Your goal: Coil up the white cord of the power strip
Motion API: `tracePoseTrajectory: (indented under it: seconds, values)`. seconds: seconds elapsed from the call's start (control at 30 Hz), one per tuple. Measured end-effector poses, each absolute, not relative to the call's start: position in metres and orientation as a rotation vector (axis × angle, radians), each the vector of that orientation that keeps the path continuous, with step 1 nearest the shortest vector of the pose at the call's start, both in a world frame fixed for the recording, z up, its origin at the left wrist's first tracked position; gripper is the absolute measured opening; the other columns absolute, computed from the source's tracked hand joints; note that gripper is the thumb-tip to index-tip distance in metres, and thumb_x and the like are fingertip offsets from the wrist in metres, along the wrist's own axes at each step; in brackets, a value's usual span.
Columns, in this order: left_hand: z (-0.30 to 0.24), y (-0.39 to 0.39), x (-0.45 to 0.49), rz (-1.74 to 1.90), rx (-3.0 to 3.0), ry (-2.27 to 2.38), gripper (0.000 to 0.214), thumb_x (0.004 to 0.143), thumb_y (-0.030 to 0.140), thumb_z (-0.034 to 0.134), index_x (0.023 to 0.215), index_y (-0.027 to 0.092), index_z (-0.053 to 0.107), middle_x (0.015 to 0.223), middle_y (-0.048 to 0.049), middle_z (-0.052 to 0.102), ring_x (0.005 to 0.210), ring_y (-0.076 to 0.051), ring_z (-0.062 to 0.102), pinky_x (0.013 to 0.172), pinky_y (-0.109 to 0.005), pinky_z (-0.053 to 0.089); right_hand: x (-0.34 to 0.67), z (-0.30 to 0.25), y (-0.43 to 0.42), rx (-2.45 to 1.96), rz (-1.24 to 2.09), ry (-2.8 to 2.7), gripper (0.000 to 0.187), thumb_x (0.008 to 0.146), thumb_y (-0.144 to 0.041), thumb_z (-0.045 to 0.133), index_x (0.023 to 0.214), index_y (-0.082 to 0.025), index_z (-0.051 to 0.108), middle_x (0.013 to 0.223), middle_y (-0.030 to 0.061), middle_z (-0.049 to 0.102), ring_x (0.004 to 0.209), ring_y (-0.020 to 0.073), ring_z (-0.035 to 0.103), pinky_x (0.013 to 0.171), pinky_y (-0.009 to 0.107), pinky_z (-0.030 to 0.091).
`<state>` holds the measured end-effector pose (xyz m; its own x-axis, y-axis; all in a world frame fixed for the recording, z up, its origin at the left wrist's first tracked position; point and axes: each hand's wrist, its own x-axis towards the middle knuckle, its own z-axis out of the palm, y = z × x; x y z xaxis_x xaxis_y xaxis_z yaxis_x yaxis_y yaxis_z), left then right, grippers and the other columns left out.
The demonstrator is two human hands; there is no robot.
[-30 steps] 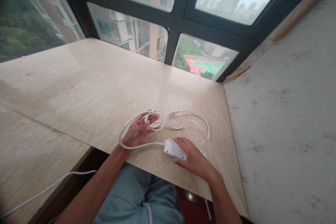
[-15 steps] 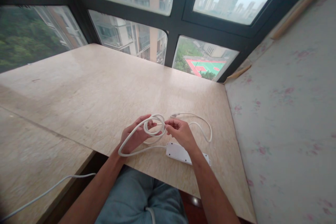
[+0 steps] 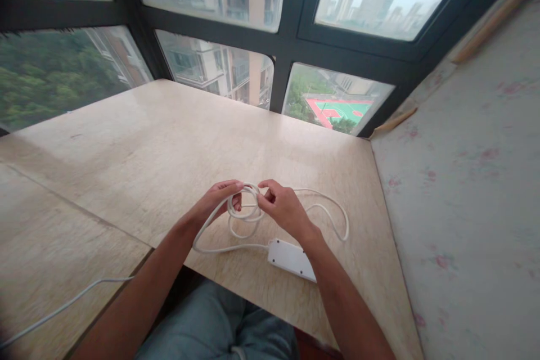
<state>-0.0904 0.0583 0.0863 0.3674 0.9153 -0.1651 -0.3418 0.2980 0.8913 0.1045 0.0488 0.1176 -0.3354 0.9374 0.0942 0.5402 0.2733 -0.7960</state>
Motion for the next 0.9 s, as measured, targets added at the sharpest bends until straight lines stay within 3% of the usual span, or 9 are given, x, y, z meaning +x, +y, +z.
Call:
tracePoseTrajectory:
  seconds: [0.13, 0.3, 0.4, 0.5, 0.67, 0.8, 0.9]
  values:
    - [0.081, 0.058, -0.093, 1.089, 0.853, 0.936, 0.032, 0.075, 0.043, 0.073, 0.079, 0.012, 0.072, 0.051, -0.0003, 0.055, 0.046, -0.009, 0.05, 0.047, -0.021, 0.04, 0.11, 0.12, 0.061, -1.236, 0.959, -2.068, 0.029, 0.082, -0.028, 0.059, 0.109, -0.017, 0.063, 0.06, -0.0045, 0.058, 0.053, 0.0101, 0.051, 0.053, 0.022, 0.038]
    - [0.077, 0.059, -0.097, 1.204, 0.881, 1.098, 0.037, 0.072, 0.047, 0.074, 0.081, 0.011, 0.071, 0.071, -0.0082, 0.07, 0.057, -0.017, 0.066, 0.053, -0.027, 0.049, 0.121, 0.117, 0.076, -1.272, 1.006, -2.067, 0.017, 0.08, -0.024, 0.057, 0.091, -0.018, 0.067, 0.06, -0.0024, 0.061, 0.053, 0.0108, 0.054, 0.052, 0.022, 0.04]
    - [0.076, 0.06, -0.098, 1.253, 0.867, 1.122, 0.039, 0.072, 0.049, 0.074, 0.08, 0.012, 0.065, 0.081, -0.0104, 0.072, 0.06, -0.021, 0.07, 0.054, -0.029, 0.054, 0.126, 0.116, 0.081, -1.293, 1.235, -1.866, 0.01, 0.073, -0.024, 0.06, 0.081, -0.018, 0.06, 0.068, 0.0007, 0.066, 0.061, 0.0143, 0.062, 0.054, 0.024, 0.046]
    - [0.075, 0.059, -0.095, 1.291, 0.831, 1.126, 0.038, 0.075, 0.048, 0.072, 0.081, 0.013, 0.058, 0.085, -0.0109, 0.073, 0.064, -0.022, 0.071, 0.057, -0.031, 0.057, 0.129, 0.12, 0.083, -1.246, 1.501, -1.578, 0.017, 0.065, -0.024, 0.061, 0.079, -0.02, 0.052, 0.067, 0.0006, 0.067, 0.064, 0.0177, 0.067, 0.058, 0.027, 0.05]
    - [0.073, 0.055, -0.086, 1.313, 0.754, 1.117, 0.036, 0.077, 0.041, 0.072, 0.091, 0.015, 0.052, 0.09, -0.0098, 0.072, 0.07, -0.022, 0.072, 0.061, -0.034, 0.06, 0.135, 0.129, 0.084, -1.092, 1.675, -1.329, 0.04, 0.054, -0.016, 0.052, 0.093, -0.017, 0.061, 0.042, -0.0056, 0.053, 0.052, 0.0166, 0.059, 0.056, 0.027, 0.045]
    - [0.072, 0.053, -0.085, 1.371, 0.749, 1.113, 0.033, 0.073, 0.034, 0.075, 0.088, 0.015, 0.052, 0.082, -0.0068, 0.072, 0.071, -0.019, 0.072, 0.069, -0.034, 0.059, 0.143, 0.13, 0.086, -0.98, 1.687, -1.231, 0.029, 0.048, -0.014, 0.048, 0.074, -0.019, 0.062, 0.039, -0.0055, 0.045, 0.05, 0.0153, 0.054, 0.055, 0.027, 0.043]
    - [0.071, 0.051, -0.086, 1.348, 0.758, 1.176, 0.028, 0.067, 0.025, 0.075, 0.081, 0.015, 0.053, 0.079, -0.0054, 0.071, 0.071, -0.018, 0.071, 0.07, -0.031, 0.058, 0.15, 0.132, 0.084, -0.903, 1.769, -1.25, 0.021, 0.06, -0.019, 0.053, 0.079, -0.018, 0.063, 0.035, -0.008, 0.039, 0.042, 0.014, 0.049, 0.053, 0.028, 0.045]
